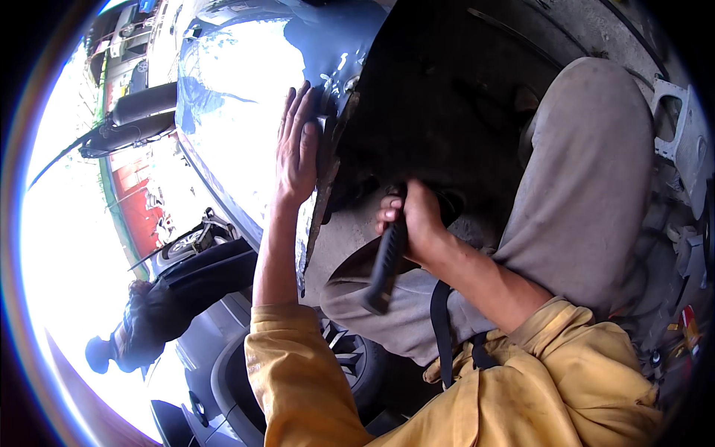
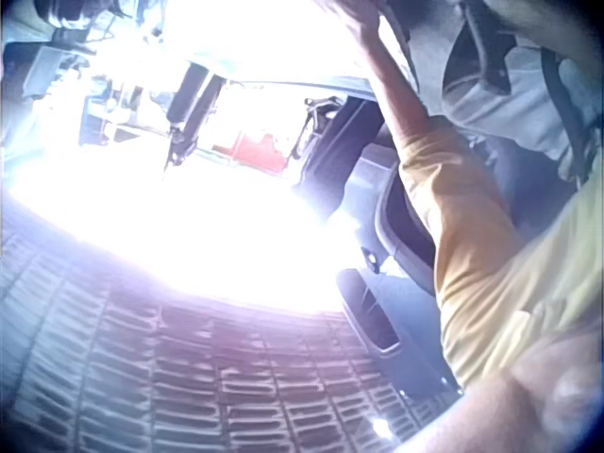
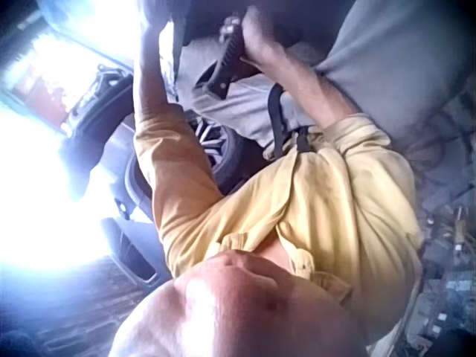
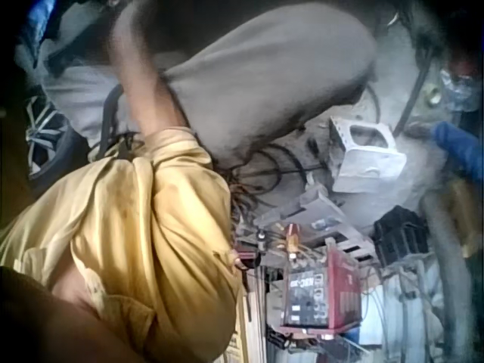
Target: The person is repairing a detached car bumper by using a hammer and a metal block to flatten and shape the metal. They repeatedly strike the bumper's edge and surface, then feel the area with their hands to check the progress of the repair.
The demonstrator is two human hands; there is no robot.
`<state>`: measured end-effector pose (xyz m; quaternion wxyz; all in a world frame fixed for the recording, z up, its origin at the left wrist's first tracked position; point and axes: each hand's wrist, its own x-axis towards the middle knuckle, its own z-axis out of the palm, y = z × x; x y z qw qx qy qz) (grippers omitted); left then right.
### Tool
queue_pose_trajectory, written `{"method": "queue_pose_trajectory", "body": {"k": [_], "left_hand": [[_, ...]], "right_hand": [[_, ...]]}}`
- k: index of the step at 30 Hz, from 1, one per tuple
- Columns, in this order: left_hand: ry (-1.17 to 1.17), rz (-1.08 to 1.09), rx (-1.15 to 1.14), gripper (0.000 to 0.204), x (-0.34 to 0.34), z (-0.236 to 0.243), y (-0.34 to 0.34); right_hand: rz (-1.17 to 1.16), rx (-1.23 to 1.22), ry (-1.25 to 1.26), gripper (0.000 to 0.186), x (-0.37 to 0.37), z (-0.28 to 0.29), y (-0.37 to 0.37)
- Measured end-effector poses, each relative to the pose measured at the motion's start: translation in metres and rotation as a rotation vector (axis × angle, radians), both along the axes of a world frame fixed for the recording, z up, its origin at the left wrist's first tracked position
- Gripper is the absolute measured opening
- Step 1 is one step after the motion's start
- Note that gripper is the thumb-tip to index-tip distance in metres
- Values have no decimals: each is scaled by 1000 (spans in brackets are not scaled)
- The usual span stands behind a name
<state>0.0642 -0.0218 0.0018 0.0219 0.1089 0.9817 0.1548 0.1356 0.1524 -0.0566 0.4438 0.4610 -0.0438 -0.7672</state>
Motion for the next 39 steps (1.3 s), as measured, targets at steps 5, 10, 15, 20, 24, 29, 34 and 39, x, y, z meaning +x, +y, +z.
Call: {"method": "queue_pose_trajectory", "body": {"k": [5,10,15,20,24,29,34,39], "left_hand": [[-14,-36,59,48,-8,-2,-5],[18,-110,-68,48,-9,-1,-4],[10,-144,-4,48,-17,-7,-7],[10,-166,-100,49,-16,-3,-1],[16,-138,100,48,-19,-10,-12],[-13,-179,-84,47,-21,-2,2],[18,-205,-65,49,-22,-5,-3],[-2,-182,-80,44,-24,5,8]], "right_hand": [[87,-271,351,39,-1,21,14],[-59,-52,-34,31,1,0,7],[100,-321,363,41,0,19,14],[-36,-104,42,32,1,9,8],[51,-270,281,38,-2,34,10],[-8,-113,257,40,-3,16,14],[91,-232,290,37,-13,27,15],[50,-345,252,37,2,28,17]]}}
